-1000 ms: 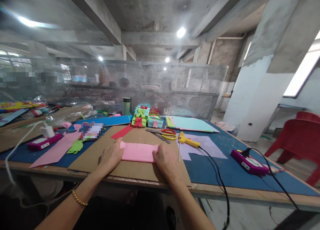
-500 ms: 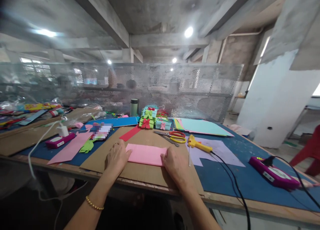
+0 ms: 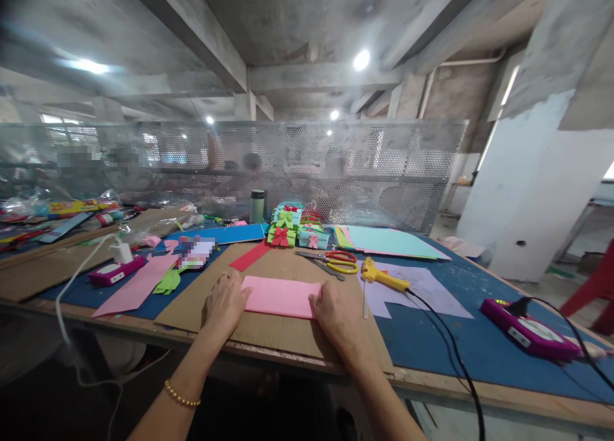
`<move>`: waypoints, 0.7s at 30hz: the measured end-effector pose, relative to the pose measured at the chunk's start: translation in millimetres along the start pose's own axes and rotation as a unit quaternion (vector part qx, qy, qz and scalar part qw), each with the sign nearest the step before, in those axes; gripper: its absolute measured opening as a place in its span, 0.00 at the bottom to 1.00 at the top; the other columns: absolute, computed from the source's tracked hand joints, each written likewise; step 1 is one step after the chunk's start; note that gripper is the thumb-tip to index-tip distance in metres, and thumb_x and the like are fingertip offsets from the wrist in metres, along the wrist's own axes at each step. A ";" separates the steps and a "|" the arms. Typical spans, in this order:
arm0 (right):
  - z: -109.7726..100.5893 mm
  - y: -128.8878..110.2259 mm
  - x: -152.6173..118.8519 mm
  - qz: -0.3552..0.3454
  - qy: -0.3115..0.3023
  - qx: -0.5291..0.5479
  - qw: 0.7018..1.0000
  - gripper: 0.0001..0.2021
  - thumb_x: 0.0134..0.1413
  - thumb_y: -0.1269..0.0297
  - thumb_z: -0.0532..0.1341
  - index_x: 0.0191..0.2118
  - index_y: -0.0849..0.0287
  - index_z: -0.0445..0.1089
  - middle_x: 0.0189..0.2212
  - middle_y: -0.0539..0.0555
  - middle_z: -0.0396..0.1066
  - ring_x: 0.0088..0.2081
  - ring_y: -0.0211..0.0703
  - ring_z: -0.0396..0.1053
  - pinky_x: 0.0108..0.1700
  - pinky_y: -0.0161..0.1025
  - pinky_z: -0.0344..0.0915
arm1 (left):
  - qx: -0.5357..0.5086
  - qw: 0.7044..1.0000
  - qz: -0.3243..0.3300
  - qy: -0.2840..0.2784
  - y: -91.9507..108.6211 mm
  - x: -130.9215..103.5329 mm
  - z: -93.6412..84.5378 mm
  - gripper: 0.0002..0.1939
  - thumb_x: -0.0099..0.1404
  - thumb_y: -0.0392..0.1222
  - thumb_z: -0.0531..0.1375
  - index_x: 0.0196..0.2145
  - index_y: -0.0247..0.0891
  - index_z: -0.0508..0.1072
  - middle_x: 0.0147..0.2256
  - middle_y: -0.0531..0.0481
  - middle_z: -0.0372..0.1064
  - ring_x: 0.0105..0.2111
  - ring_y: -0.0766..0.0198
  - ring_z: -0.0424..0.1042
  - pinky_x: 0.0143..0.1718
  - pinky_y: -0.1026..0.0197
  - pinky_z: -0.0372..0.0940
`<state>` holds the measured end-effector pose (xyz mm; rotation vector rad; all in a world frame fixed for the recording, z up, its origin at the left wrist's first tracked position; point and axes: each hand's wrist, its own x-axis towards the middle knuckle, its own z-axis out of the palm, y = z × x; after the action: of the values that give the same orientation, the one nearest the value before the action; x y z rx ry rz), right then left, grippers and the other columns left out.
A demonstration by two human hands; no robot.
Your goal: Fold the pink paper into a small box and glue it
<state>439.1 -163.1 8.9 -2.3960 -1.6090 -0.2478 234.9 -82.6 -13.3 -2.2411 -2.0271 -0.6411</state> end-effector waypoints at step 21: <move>16.1 9.6 3.3 -0.031 0.026 -0.008 0.999 0.13 0.63 0.58 0.54 0.36 0.60 0.71 0.31 0.59 0.76 0.32 0.46 0.71 0.29 0.39 0.47 | 0.026 0.998 0.049 -0.006 0.4 -2.4 1.3 0.14 0.69 0.41 0.54 0.49 0.34 0.72 0.47 0.36 0.69 0.47 0.48 0.71 0.45 0.52 0.65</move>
<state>449.3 -158.9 -6.6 -2.3340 -1.6651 -0.3343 235.5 -84.6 -15.2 -2.3038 -1.9020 -0.5605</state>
